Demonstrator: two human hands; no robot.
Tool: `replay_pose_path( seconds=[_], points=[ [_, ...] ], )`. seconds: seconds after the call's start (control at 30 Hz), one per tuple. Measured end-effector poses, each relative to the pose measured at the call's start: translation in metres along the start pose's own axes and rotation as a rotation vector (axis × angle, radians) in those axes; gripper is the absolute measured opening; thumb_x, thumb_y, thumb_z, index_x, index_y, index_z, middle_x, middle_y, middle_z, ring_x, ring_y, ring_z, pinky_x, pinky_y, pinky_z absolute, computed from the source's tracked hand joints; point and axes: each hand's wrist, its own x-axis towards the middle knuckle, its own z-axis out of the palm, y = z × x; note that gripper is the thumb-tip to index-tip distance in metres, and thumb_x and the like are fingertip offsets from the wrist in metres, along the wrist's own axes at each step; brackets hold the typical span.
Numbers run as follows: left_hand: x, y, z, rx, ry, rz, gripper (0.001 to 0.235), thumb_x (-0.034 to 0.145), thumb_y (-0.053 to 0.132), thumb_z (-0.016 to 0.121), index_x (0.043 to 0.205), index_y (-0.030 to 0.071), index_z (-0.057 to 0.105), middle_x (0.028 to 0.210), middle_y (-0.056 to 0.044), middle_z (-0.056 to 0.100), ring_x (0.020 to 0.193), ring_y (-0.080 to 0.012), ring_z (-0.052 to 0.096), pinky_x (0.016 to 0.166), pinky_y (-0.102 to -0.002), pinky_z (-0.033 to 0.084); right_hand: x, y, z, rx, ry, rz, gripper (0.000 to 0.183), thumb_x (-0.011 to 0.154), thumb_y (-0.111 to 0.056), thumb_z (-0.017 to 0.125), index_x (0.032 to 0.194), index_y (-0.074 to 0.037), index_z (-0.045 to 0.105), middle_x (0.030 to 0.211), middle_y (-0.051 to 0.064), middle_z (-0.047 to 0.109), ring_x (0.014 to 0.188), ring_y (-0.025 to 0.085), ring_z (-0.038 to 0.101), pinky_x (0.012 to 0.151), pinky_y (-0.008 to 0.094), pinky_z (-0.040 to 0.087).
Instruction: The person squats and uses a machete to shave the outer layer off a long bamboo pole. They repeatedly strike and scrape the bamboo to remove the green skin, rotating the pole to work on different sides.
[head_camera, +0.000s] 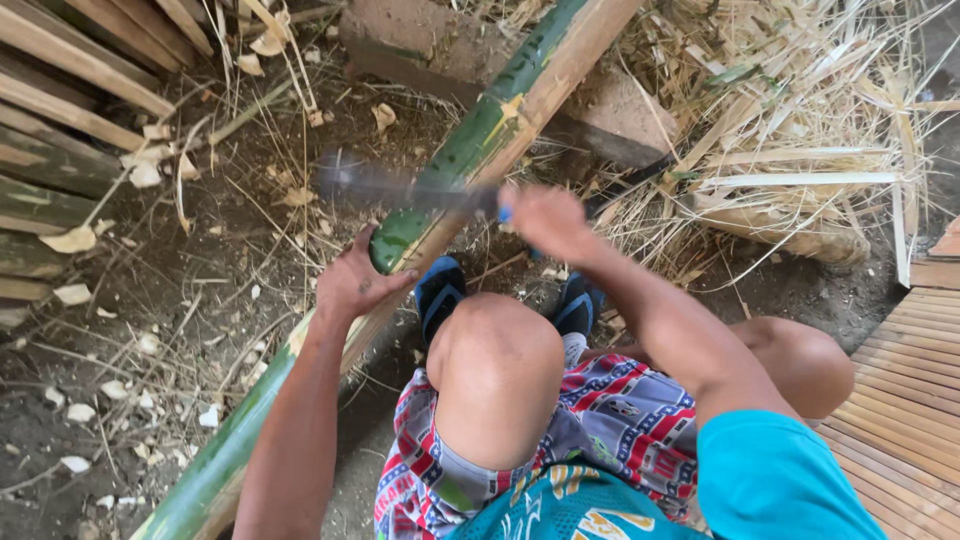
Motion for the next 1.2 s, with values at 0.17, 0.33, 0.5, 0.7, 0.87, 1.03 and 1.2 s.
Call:
replay_pose_path(
  seconds=[0.17,0.33,0.5,0.7,0.87,1.03,1.2],
  points=[
    [-0.005,0.004,0.001,0.010,0.002,-0.002,0.115,0.063,0.078,0.074,0.153,0.016,0.039,0.120,-0.024,0.071,0.110,-0.0415,0.070,0.094,-0.050,0.056,0.016,0.039,-0.024,0.128,0.184,0.281,0.027,0.095,-0.020,0.065,0.110,-0.004,0.049,0.085,0.021,0.069,0.071,0.043,0.070,0.060,0.054,0.056],
    [-0.009,0.006,0.003,-0.011,-0.005,-0.031,0.117,0.060,0.077,0.074,0.154,0.017,0.037,0.116,-0.021,0.073,0.104,-0.0392,0.073,0.091,-0.049,0.058,-0.005,0.044,0.004,0.128,0.074,0.168,0.031,0.097,-0.020,0.064,0.116,-0.001,0.047,0.090,0.023,0.070,0.072,0.041,0.072,0.062,0.053,0.058],
    [-0.023,0.016,-0.004,0.031,0.090,0.004,0.115,0.063,0.075,0.077,0.154,0.017,0.038,0.120,-0.022,0.070,0.104,-0.0410,0.071,0.090,-0.050,0.057,0.010,0.092,-0.002,0.243,0.340,0.590,0.027,0.101,-0.023,0.063,0.113,-0.002,0.051,0.081,0.023,0.071,0.073,0.045,0.070,0.068,0.056,0.056],
    [-0.041,0.033,0.015,0.086,0.239,0.017,0.115,0.063,0.067,0.083,0.152,0.010,0.037,0.131,-0.024,0.060,0.113,-0.0435,0.065,0.090,-0.053,0.056,-0.013,-0.001,-0.018,0.166,-0.005,0.208,0.023,0.096,-0.015,0.052,0.113,0.001,0.049,0.088,0.022,0.071,0.074,0.042,0.073,0.063,0.055,0.058],
    [-0.042,0.032,0.025,0.093,0.304,0.053,0.111,0.060,0.065,0.087,0.144,0.010,0.040,0.131,-0.023,0.060,0.117,-0.0455,0.060,0.091,-0.056,0.054,-0.028,-0.017,-0.013,0.072,-0.057,-0.105,0.015,0.097,-0.014,0.047,0.110,-0.007,0.049,0.090,0.022,0.070,0.078,0.041,0.073,0.059,0.054,0.057],
    [-0.042,0.030,0.021,0.073,0.291,0.031,0.111,0.065,0.063,0.086,0.152,0.013,0.038,0.127,-0.025,0.061,0.116,-0.0444,0.062,0.096,-0.056,0.053,-0.008,0.021,-0.031,0.314,0.043,0.325,0.020,0.099,-0.018,0.051,0.113,-0.005,0.046,0.085,0.019,0.070,0.073,0.040,0.071,0.063,0.054,0.057],
    [-0.042,0.033,0.019,0.078,0.293,0.044,0.114,0.060,0.061,0.088,0.149,0.012,0.037,0.131,-0.023,0.059,0.117,-0.0439,0.060,0.094,-0.055,0.052,-0.018,-0.005,-0.005,0.109,-0.005,0.039,0.015,0.099,-0.019,0.052,0.109,-0.008,0.050,0.083,0.019,0.069,0.070,0.041,0.070,0.060,0.054,0.055]
  ],
)
